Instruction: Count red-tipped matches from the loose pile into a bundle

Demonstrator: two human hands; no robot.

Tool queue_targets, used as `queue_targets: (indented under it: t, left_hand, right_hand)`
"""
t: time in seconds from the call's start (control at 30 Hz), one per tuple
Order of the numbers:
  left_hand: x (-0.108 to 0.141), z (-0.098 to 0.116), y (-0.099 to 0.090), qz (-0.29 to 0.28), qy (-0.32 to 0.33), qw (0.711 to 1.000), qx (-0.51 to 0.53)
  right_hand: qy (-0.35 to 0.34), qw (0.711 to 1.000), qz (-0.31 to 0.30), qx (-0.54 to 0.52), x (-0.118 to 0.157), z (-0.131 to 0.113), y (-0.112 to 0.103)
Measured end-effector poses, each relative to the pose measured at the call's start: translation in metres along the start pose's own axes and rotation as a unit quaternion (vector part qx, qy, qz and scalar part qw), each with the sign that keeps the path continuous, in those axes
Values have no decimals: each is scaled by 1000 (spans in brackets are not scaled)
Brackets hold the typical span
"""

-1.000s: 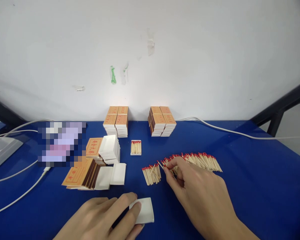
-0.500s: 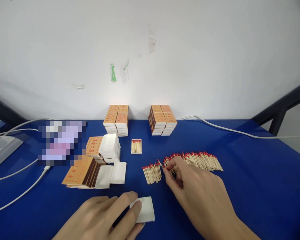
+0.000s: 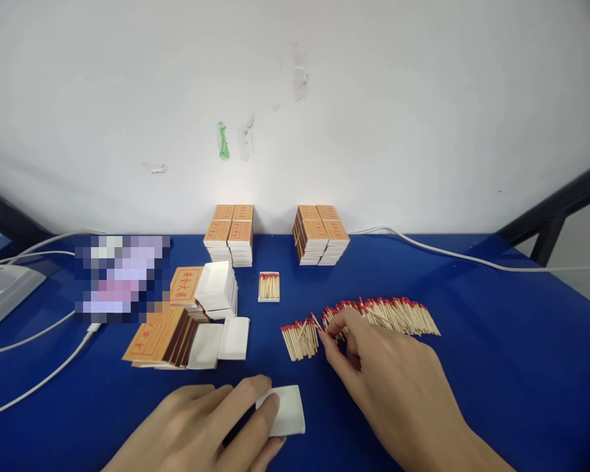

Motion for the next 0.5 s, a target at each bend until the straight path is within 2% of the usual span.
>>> queue_targets:
  t: [0.5]
  left_hand:
    - [1, 2, 0, 6, 9, 1000, 9]
  right_hand:
    - [-4, 999, -41, -5, 2, 1, 8]
Point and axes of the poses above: each hand's wrist, its own x-axis away from the middle knuckle, its own y-axis out of the palm, z = x × y, the point moved 9 cm from there along -x, towards the middle knuckle, and after that the axes turned 7 degrees about y, right-handed, at the moved point
